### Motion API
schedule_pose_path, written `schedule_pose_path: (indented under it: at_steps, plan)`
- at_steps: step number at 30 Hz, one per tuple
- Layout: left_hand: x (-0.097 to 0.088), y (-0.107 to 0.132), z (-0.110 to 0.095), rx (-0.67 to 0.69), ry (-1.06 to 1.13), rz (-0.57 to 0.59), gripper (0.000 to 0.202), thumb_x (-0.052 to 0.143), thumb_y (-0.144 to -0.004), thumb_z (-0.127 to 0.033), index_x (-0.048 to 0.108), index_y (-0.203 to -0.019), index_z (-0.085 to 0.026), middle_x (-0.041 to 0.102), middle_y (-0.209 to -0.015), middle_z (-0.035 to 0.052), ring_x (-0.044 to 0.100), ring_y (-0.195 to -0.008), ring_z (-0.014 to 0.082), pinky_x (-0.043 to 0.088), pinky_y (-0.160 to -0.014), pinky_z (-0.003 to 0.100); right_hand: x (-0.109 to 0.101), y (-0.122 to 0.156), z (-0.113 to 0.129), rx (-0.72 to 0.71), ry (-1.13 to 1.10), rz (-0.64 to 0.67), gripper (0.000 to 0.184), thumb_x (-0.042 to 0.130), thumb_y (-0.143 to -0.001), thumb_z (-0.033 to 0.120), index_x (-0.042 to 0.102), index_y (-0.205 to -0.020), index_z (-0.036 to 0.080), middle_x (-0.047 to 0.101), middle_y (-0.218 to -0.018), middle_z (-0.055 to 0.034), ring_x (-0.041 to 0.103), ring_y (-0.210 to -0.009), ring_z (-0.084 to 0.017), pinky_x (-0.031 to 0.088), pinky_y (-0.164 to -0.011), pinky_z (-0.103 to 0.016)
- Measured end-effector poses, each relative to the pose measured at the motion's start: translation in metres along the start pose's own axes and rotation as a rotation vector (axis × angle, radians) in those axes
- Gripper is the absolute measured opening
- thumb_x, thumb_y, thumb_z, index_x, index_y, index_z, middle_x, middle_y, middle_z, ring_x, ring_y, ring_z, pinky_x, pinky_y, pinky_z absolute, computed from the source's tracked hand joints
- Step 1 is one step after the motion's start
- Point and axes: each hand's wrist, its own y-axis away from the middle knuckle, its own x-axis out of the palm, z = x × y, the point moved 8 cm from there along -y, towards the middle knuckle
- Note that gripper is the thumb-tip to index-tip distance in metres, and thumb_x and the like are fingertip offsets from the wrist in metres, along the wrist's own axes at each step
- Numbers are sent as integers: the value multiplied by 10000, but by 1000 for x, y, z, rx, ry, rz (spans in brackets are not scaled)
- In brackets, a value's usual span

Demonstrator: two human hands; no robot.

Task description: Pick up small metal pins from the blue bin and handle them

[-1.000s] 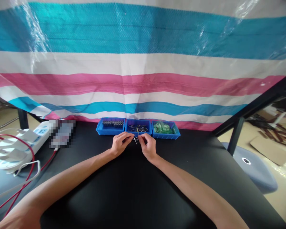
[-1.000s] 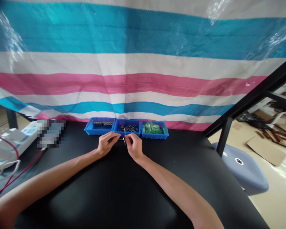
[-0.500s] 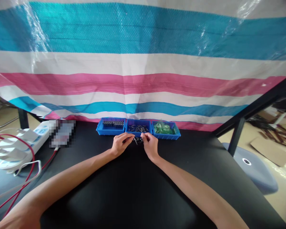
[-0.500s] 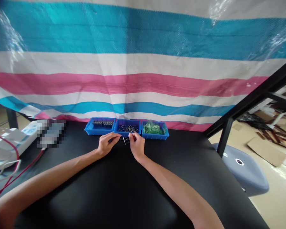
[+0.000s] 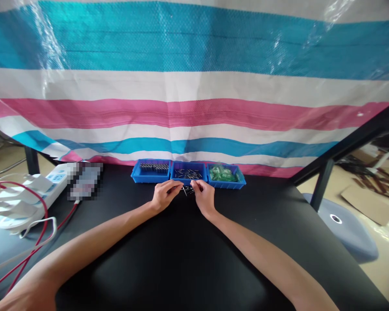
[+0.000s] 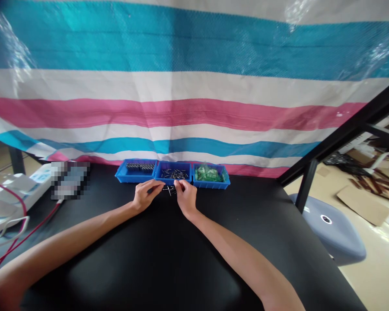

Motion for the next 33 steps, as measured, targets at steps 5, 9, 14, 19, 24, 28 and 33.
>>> schedule_pose_path:
  at_steps: [5, 9, 14, 19, 24, 28, 33]
  plan:
    - [0, 1, 0, 2, -2, 5, 160, 550, -883, -249, 679, -908, -156, 682, -751, 36, 599, -605, 101, 481, -607, 200, 1, 0, -1, 7, -15, 2, 399, 462, -889, 460, 639, -696, 160, 519, -537, 13, 459, -513, -121, 356, -517, -227]
    - [0, 0, -1, 10, -5, -1, 187, 537, -891, -276, 681, -907, -159, 685, -738, 35, 598, -590, 100, 485, -600, 201, 1, 0, -1, 4, -16, 7, 399, 460, -891, 460, 666, -734, 157, 563, -560, 1, 494, -525, -129, 374, -527, -230]
    - [-1, 1, 1, 11, 9, -12, 181, 542, -889, -276, 679, -913, -160, 690, -750, 37, 603, -598, 102, 489, -615, 205, 1, 1, 2, -35, 10, 10, 377, 457, -896, 432, 679, -757, 160, 609, -595, -9, 525, -533, -138, 387, -543, -239]
    - [-2, 4, 4, 3, 4, -33, 141, 564, -873, -241, 677, -916, -169, 685, -751, 27, 597, -596, 100, 487, -618, 207, 15, 6, 12, -161, 179, 117, 202, 509, -860, 278, 668, -768, 192, 621, -615, 3, 543, -543, -133, 382, -565, -236]
    - [-4, 5, 6, -10, 23, -53, 139, 562, -871, -224, 678, -923, -166, 684, -738, 24, 595, -593, 99, 485, -623, 209, 26, 13, 13, -225, 448, 152, 91, 569, -799, 200, 637, -741, 215, 642, -677, -2, 567, -585, -143, 343, -551, -249]
    - [-6, 6, 6, -26, 34, -78, 140, 566, -868, -229, 678, -921, -164, 686, -730, 22, 599, -586, 99, 488, -621, 209, 28, 14, 12, -222, 524, 172, 57, 595, -801, 220, 635, -761, 224, 649, -702, 0, 573, -587, -147, 334, -537, -258]
    - [-8, 6, 7, -36, 32, -105, 143, 568, -867, -241, 681, -906, -161, 685, -712, 12, 604, -577, 93, 489, -622, 202, 34, 16, 16, -321, 530, 224, 149, 567, -839, 209, 663, -951, 226, 657, -850, -33, 610, -731, -168, 390, -602, -255]
